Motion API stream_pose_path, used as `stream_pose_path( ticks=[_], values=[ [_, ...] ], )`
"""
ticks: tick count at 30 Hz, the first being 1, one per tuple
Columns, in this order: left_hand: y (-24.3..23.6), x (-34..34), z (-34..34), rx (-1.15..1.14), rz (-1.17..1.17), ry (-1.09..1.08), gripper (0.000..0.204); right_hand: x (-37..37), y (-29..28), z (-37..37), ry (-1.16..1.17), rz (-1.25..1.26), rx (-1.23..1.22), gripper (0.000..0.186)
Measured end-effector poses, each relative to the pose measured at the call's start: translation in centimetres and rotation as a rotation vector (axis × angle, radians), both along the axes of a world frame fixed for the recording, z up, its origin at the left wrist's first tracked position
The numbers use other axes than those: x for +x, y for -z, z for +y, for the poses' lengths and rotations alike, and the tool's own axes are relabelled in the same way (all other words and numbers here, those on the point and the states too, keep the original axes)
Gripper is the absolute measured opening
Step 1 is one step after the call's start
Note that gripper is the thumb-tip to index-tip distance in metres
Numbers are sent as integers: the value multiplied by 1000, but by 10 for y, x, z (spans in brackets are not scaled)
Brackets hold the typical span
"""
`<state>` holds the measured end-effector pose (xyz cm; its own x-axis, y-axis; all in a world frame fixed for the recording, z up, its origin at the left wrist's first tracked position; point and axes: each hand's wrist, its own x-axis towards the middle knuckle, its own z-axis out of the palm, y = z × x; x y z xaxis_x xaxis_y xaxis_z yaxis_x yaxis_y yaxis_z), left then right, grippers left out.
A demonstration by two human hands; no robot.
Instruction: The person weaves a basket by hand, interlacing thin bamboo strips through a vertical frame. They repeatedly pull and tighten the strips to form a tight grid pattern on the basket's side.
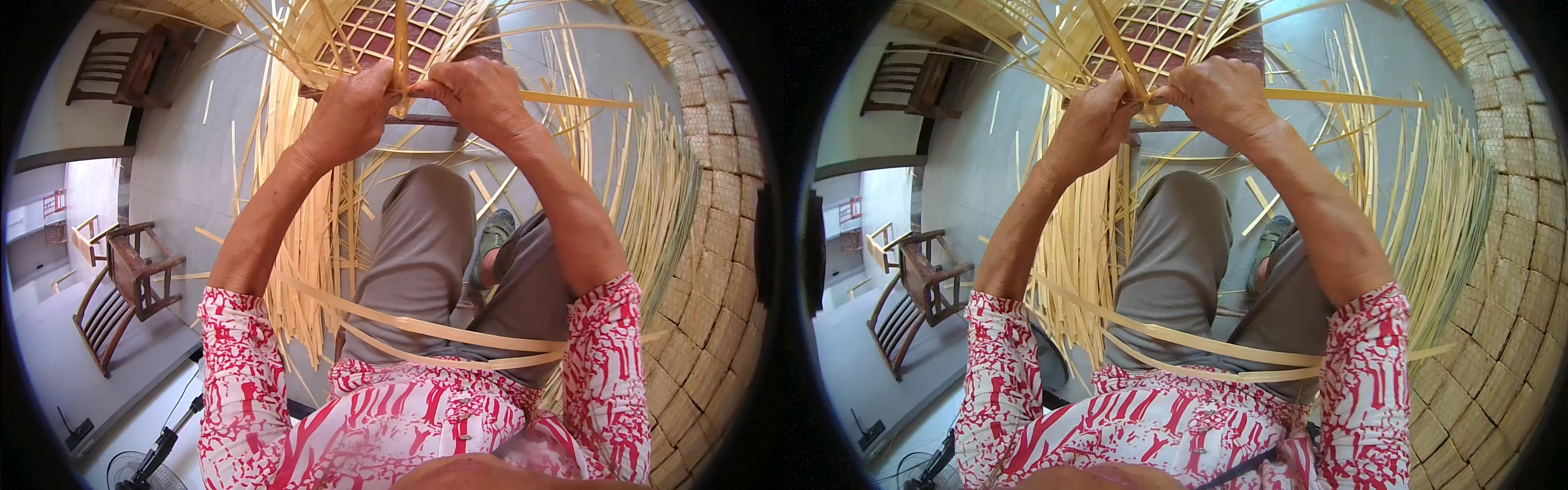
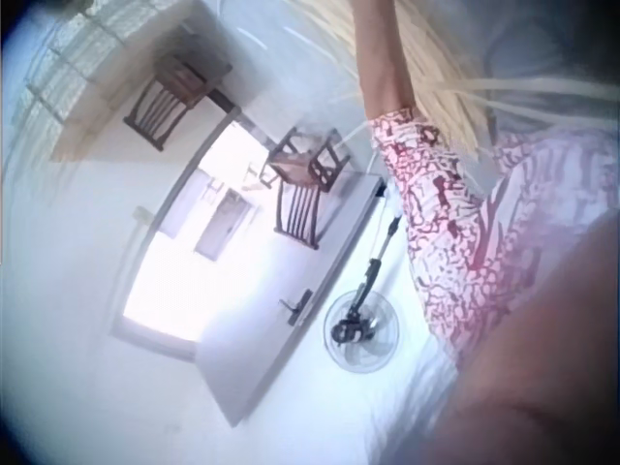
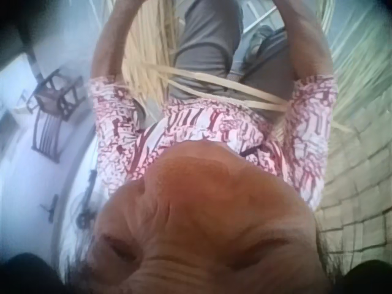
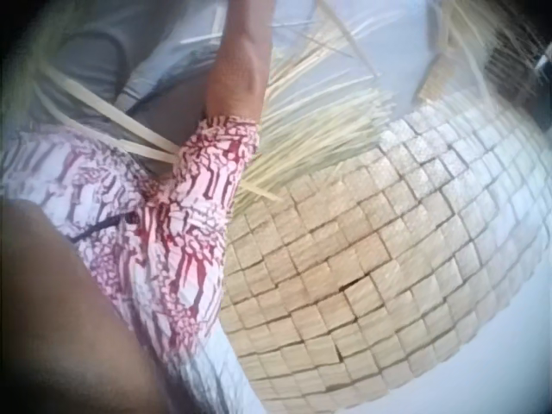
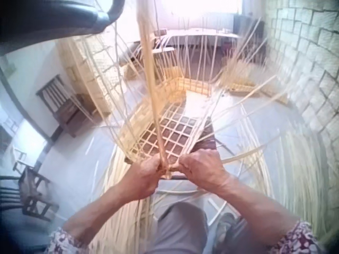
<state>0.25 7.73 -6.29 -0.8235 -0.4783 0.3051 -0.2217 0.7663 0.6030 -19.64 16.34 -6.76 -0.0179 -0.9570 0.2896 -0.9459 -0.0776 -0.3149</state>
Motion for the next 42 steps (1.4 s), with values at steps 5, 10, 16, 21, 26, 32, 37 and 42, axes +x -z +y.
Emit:
stream_pose_path(
  ticks=[5,10,16,21,26,32,37,42],
  values=[
    [-15,3,-15,217,-74,135,15,-26,-10,-29,-323,-28,0,32],
    [-16,15,-11,-95,6,255,13,-23,-30,-30,-555,-54,42,27],
    [-20,19,-3,29,3,278,30,-20,-58,-19,-573,-44,172,30],
    [-28,21,-13,213,-40,342,33,-13,-60,-19,-632,-51,112,26],
    [-32,18,-14,198,-52,292,30,-15,-67,-22,-576,-59,146,22],
    [-3,18,-11,196,119,69,25,-3,-33,-15,-234,99,51,15],
    [-7,-3,-9,290,147,-165,14,-7,-4,-21,-170,57,-322,10],
    [13,3,-16,301,215,-216,12,20,-1,4,155,-512,-262,10]
  ],
)
